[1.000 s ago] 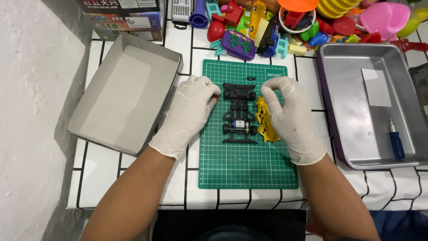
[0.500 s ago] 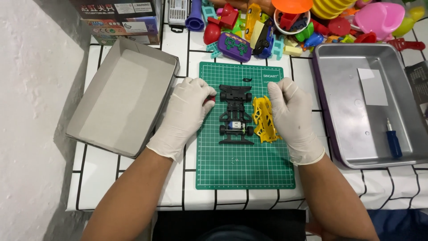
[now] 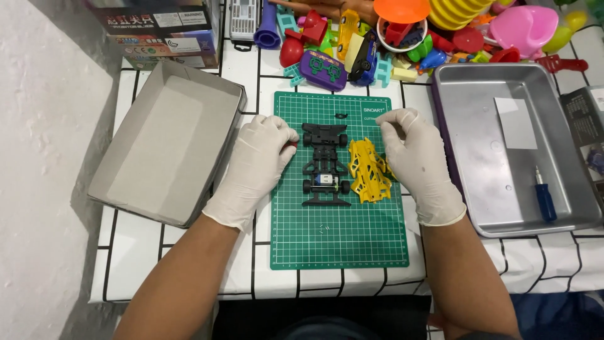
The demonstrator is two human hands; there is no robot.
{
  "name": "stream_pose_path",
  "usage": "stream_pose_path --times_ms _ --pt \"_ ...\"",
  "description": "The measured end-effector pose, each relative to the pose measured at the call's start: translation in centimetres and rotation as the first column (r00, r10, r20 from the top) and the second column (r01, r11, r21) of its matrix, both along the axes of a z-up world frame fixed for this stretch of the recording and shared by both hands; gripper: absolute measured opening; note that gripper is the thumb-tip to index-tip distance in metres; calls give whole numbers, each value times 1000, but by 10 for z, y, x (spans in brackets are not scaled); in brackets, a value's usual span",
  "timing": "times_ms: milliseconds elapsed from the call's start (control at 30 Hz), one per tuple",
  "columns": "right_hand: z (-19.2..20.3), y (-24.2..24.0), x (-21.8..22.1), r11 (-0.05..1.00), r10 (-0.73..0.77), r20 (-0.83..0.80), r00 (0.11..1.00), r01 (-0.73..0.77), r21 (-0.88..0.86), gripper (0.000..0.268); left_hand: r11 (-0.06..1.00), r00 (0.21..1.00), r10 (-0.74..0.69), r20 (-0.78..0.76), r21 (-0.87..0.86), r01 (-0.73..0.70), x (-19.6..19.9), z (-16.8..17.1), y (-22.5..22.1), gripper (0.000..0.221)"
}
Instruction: Assembling a plastic toy car by attaching parts to the chassis and fitting the body shell.
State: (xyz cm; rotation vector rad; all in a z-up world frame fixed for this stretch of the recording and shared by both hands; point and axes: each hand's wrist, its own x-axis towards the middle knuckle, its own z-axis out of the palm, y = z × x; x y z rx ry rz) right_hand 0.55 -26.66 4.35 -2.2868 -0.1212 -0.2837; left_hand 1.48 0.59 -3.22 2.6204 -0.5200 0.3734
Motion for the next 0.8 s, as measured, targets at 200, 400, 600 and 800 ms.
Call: stream_pose_path --times_ms 200,400,600,800 --pt "3 -11 6 996 -76 17 997 75 38 19 1000 1000 -20 9 -5 20 1 -5 1 13" --pt "4 -11 6 998 -60 -12 998 60 12 20 994 1000 -20 2 -105 20 -2 10 -1 16" --pt "6 -8 5 999 20 -87 996 -17 31 20 964 993 -95 70 -244 110 -2 24 -2 28" --pt "23 -16 -2 983 60 -345 937 -115 -143 21 921 967 -200 159 -307 241 -3 34 -11 21"
